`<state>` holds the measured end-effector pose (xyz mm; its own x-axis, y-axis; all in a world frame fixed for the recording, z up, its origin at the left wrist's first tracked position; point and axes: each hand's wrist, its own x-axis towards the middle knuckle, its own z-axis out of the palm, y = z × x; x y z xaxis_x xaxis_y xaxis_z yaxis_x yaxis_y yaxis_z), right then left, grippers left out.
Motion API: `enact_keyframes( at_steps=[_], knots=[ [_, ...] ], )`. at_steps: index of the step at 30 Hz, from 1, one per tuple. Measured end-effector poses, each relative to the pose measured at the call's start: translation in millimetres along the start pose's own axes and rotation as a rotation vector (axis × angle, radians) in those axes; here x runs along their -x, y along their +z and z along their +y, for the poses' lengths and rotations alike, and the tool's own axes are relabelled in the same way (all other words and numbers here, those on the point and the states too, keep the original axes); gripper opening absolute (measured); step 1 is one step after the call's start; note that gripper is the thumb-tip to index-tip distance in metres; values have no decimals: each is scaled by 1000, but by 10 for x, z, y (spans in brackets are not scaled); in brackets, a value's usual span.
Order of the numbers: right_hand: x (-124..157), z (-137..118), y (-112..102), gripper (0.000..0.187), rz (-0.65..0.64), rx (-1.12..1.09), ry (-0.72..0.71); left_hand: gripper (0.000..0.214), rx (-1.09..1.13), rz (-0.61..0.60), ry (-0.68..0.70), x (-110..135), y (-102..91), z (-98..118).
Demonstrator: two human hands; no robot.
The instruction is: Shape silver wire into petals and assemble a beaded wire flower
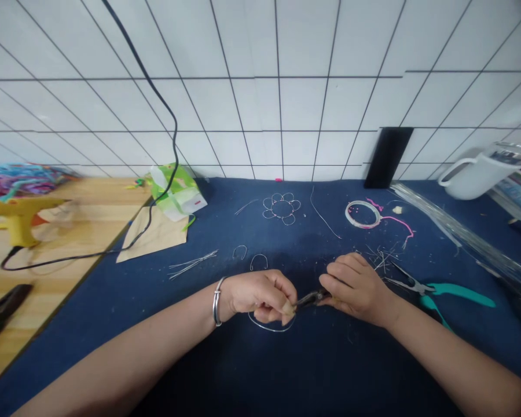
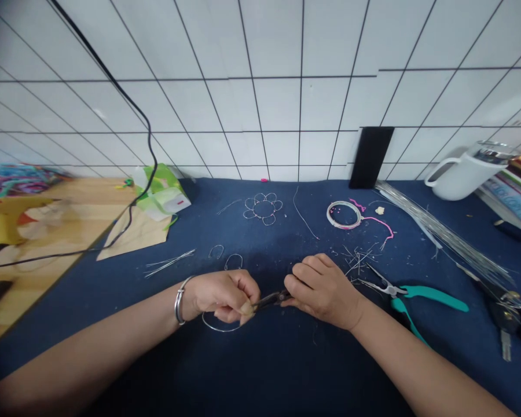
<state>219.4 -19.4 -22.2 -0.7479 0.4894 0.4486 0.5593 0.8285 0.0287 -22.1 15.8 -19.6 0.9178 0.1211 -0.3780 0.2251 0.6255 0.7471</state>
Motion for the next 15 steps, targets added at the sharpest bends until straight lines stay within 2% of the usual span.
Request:
enact_keyframes(
  at_steps=[9, 15],
  knots=[
    [42, 5, 14, 29, 45, 34, 50, 8, 86, 50, 60, -11, 4, -13],
    [35, 4, 34, 32, 41, 30, 74, 8, 34, 87, 69, 2, -26, -14]
  ],
)
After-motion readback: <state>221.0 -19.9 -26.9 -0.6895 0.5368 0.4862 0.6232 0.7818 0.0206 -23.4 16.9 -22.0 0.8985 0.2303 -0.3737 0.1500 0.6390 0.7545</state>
